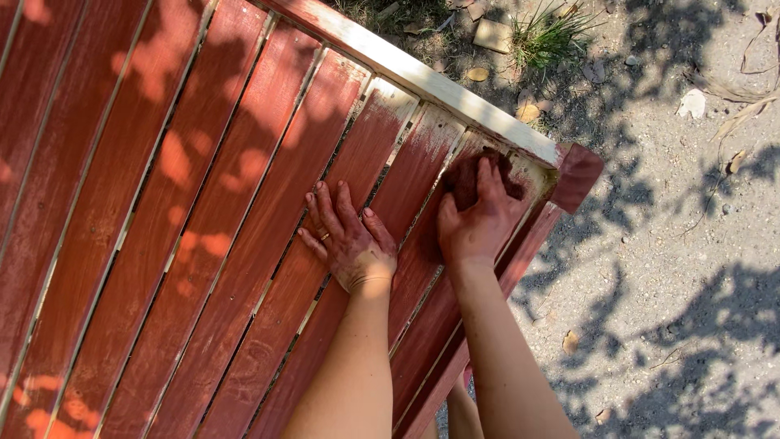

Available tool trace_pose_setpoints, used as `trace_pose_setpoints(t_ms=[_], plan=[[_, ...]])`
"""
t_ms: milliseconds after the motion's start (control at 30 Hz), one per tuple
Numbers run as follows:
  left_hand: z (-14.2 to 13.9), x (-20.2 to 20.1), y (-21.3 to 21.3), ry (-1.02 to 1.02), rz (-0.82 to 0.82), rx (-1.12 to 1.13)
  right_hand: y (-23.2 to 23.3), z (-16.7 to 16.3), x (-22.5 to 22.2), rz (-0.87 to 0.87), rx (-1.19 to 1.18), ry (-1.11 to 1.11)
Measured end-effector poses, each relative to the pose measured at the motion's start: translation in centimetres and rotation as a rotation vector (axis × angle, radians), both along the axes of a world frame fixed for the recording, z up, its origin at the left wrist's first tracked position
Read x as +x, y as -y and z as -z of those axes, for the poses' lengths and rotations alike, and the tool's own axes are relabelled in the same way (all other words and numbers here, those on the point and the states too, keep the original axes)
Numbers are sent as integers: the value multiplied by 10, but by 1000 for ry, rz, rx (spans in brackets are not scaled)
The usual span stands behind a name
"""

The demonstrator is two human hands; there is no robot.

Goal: The person wipes red wood stain onto the slatted surface of a wooden bench using a cloth, working across the planks to cover bare unpainted areas. Near the end they dip the cloth into a container of stain and continue wiping the bench surface.

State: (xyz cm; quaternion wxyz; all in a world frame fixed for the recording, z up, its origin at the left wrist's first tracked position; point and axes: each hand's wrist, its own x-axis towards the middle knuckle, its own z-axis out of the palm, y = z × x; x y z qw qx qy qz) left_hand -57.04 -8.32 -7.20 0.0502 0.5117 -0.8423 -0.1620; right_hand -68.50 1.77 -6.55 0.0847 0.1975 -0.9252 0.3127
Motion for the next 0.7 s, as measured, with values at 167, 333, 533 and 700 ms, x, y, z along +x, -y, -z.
trace_pose_setpoints(t_ms=[167,333,533,700], plan=[[0,3,-4,40,15,-2,-6,6,0,136,-4,97],[0,3,-5,31,2,-23,-20,-33,125,127,-2,332],[-2,7,-6,19,37,-13,-33,-46,174,103,9,343],[-4,9,-8,43,48,-26,-22,-13,76,106,-26,125]])
